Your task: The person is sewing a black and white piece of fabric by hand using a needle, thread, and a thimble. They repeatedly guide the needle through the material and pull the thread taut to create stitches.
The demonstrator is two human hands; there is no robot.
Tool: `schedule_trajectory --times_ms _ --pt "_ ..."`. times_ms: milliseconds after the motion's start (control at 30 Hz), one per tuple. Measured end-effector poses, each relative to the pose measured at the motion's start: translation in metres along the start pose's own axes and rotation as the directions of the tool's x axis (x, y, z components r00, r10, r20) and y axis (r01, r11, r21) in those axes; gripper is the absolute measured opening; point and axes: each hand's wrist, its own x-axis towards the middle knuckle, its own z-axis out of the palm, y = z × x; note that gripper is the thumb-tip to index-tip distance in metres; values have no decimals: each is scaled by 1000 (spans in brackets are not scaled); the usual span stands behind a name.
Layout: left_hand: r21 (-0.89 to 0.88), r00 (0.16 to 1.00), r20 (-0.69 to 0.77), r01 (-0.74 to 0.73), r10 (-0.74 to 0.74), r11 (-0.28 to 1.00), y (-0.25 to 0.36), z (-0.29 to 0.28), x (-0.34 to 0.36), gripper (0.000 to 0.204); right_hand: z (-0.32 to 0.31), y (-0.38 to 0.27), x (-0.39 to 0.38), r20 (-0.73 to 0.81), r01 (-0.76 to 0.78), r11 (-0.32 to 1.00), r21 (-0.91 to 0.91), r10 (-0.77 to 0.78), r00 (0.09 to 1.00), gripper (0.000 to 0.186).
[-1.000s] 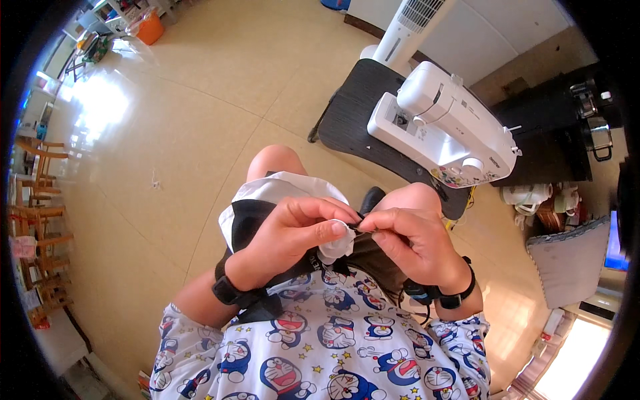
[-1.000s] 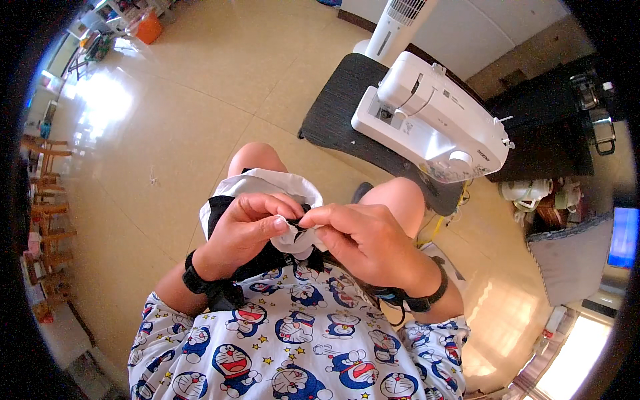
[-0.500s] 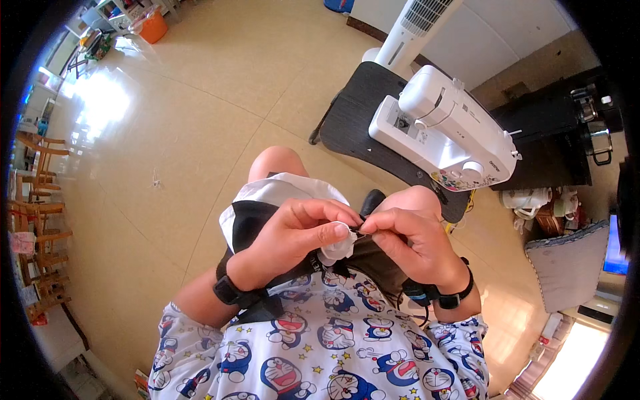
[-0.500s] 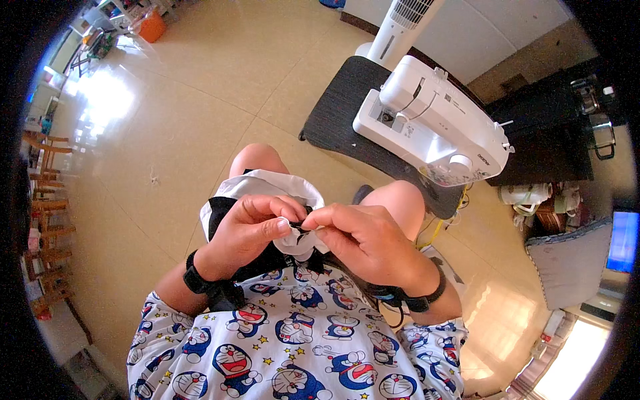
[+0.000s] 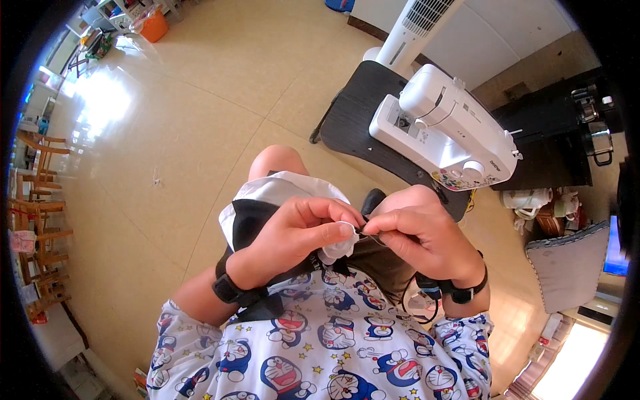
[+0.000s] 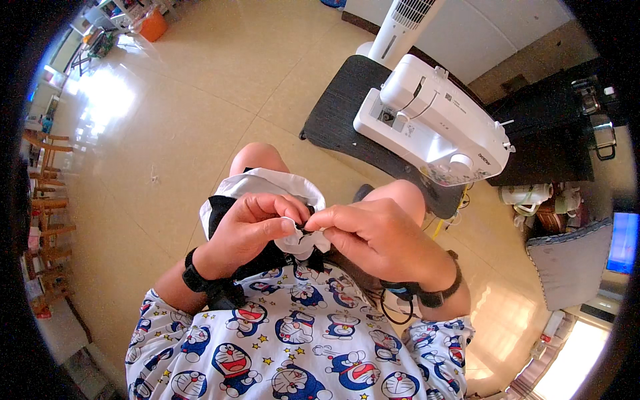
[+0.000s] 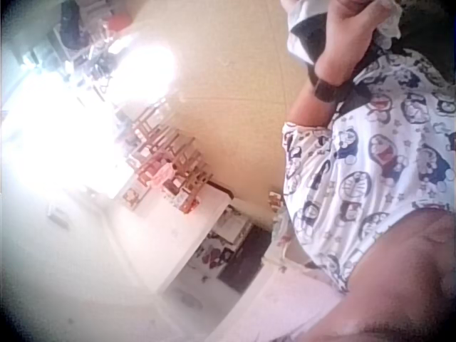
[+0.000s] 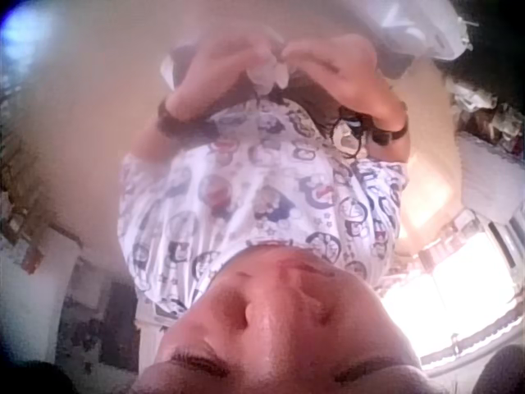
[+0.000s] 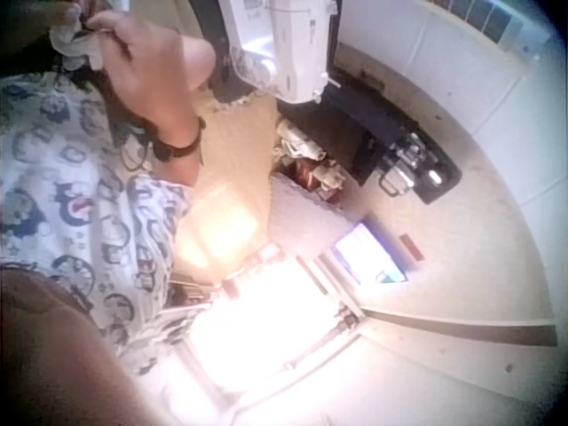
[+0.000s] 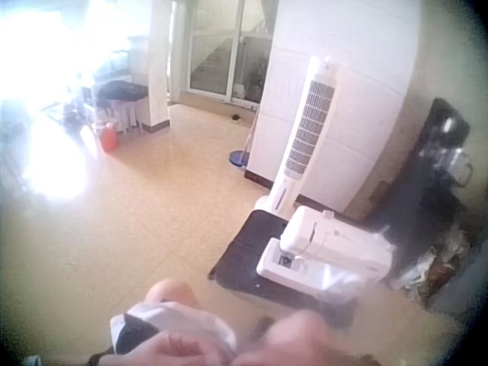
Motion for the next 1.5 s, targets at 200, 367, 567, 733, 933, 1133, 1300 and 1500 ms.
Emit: schedule_trajectory --times_ms 200,367,567,733,933,1133,1300,1500 --pt "15 1000 -1 31 -31 999 3 2 1 10 -11 2 3 115 -29 997 -75 38 993 12" --pt "54 999 14 47 -48 997 5 4 3 10 -10 13 5 143 -83 992 92 69 987 8" --pt "56 998 24 63 -64 996 8 5 2 10 -10 21 8 185 -24 984 176 -9 983 9" --pt "85 999 25 41 -43 996 6 5 3 12 -6 16 5 108 -24 999 33 21 994 5" --pt "129 1000 -18 7 -5 992 4 5 4 14 7 11 6 -35 10 1000 -29 -12 999 6" --pt "199 985 -123 -94 120 975 7 11 6 13 30 6 7 -270 55 921 -386 -170 948 23" --pt "201 976 -113 -161 186 966 1 8 9 13 49 19 9 -290 198 850 -489 -373 882 27" --pt "256 963 -163 -171 216 951 -1 6 9 12 46 8 12 -154 188 711 -678 -387 909 38"
